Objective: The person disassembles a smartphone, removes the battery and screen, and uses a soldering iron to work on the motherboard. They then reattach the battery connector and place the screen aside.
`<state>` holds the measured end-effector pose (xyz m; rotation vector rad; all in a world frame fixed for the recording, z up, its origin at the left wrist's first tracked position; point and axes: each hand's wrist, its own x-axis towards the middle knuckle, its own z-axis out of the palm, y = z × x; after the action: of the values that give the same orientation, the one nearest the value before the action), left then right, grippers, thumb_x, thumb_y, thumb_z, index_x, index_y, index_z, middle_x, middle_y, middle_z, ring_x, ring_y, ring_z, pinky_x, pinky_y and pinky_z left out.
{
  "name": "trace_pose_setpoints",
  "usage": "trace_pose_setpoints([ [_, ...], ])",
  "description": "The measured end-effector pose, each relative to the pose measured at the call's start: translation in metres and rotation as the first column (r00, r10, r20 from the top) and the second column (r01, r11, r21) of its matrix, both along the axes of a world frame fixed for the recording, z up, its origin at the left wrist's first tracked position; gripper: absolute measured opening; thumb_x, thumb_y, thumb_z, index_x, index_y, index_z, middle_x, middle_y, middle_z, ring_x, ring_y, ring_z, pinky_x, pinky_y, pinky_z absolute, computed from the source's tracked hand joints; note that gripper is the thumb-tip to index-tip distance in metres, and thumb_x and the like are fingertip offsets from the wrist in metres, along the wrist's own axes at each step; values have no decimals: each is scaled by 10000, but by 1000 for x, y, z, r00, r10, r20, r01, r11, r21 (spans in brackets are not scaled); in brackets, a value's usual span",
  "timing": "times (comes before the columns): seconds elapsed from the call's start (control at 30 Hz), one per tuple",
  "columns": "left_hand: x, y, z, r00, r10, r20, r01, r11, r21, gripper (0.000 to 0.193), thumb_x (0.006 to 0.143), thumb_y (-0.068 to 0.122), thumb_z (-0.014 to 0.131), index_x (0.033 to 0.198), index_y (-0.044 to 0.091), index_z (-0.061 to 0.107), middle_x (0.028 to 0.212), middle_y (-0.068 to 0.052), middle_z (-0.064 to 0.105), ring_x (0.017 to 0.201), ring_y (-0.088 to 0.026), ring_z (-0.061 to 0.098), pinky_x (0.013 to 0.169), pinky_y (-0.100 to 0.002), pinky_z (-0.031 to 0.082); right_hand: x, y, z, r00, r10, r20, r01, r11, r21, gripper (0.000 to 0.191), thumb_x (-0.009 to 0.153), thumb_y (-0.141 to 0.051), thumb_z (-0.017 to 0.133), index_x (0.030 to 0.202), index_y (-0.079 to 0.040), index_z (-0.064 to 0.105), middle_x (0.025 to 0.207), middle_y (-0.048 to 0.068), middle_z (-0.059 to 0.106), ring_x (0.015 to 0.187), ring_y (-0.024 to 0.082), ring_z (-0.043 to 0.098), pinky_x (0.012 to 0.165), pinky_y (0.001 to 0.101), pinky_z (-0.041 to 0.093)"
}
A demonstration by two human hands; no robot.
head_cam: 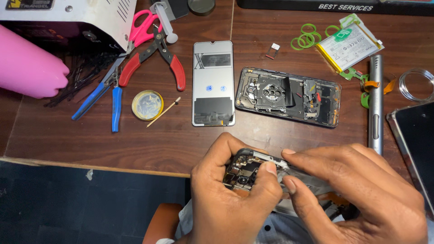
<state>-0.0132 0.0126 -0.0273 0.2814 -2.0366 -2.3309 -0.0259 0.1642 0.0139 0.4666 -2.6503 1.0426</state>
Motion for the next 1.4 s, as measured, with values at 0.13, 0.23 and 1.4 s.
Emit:
trace_pose_setpoints([
  [0.13, -3, 3, -1, 1000, -15, 7, 14, 999, 46, 157, 822, 25, 742, 816, 35, 585, 700, 33, 655, 611, 21, 578, 530, -184, 494, 2, 2, 0, 1000, -26, -16, 27, 997, 68, 292, 726, -52, 842, 1011, -30, 778, 902, 102, 764, 854, 186, 761, 768, 326, 551],
  [0.23, -2, 3, 0, 1000, -17, 11, 16, 995, 100, 109, 847, 27, 712, 855, 39, 604, 722, 36, 646, 622, 21, 559, 546, -184, 493, 3, 4, 1, 996, 24, -89, -10, 988, 157, 297, 689, -42, 833, 980, -35, 770, 936, 107, 769, 878, 207, 752, 791, 350, 548],
  [1.4, 4, -14, 7, 987, -146, 66, 146, 989, 8, 198, 781, 46, 793, 805, 48, 597, 680, 26, 647, 603, 16, 569, 527, -195, 485, -37, 56, -24, 533, 459, 711, -15, 845, -535, 132, 882, 0, 772, 1006, 41, 791, 826, 99, 754, 720, 100, 672, 599, 258, 584],
])
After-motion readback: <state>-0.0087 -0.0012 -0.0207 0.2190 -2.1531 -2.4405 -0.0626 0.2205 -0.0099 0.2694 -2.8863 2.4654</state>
